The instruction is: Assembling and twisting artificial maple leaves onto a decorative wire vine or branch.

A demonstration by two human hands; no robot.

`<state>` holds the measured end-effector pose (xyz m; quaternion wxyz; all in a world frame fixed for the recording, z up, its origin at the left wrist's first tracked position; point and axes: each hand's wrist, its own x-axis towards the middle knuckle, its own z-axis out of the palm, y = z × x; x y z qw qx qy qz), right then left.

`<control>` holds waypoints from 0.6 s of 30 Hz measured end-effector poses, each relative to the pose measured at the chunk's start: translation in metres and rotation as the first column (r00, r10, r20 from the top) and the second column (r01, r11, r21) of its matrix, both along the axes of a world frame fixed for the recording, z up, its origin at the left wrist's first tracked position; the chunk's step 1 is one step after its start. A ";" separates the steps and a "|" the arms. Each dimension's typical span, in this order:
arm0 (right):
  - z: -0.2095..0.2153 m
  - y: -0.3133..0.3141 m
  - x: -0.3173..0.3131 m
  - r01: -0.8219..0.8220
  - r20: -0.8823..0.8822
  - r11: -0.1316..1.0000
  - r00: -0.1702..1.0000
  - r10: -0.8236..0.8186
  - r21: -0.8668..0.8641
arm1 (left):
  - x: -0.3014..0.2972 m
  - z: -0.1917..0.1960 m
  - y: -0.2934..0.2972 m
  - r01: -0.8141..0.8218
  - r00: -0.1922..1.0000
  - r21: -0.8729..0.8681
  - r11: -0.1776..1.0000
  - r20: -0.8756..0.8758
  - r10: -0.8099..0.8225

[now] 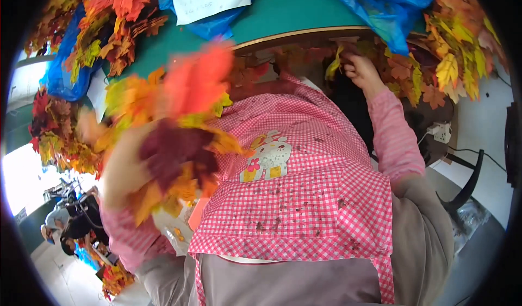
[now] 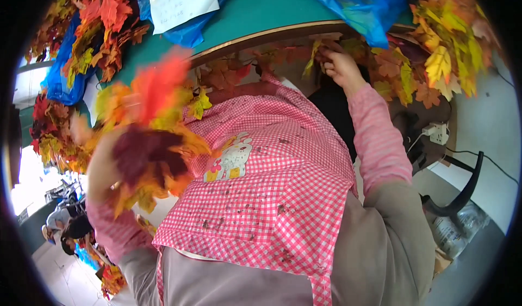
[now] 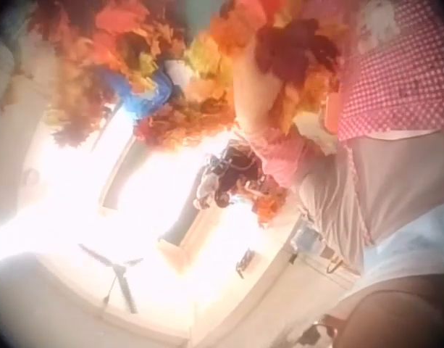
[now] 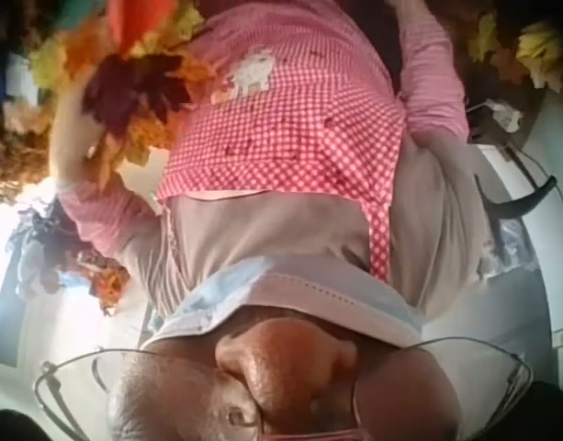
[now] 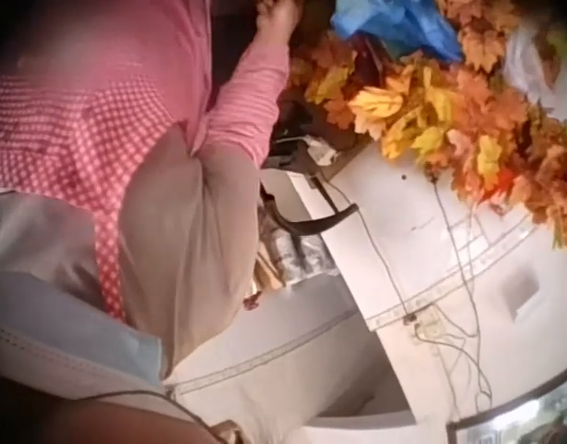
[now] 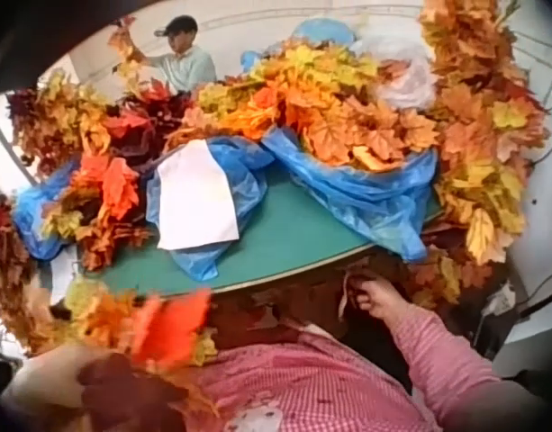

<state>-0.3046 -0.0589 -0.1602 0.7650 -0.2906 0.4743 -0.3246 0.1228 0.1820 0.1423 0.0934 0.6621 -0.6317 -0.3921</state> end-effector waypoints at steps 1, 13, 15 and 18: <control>0.015 0.009 -0.018 0.025 0.118 1.000 0.993 -0.025 0.006 | -0.017 -0.016 -0.030 0.188 0.982 0.116 0.975 -0.057 -0.182; 0.220 0.123 -0.184 0.645 0.717 0.572 0.684 -0.135 -0.507 | -0.187 -0.094 -0.165 0.405 0.735 -0.660 0.632 -0.176 -0.655; 0.226 0.119 -0.191 0.702 0.669 0.492 0.688 -0.282 -0.515 | -0.211 -0.139 -0.166 0.530 0.667 -0.525 0.666 -0.227 -0.710; 0.207 0.104 -0.191 0.780 0.540 0.395 0.623 -0.566 -0.486 | -0.218 -0.224 -0.181 0.519 0.726 -0.353 0.779 -0.299 -0.619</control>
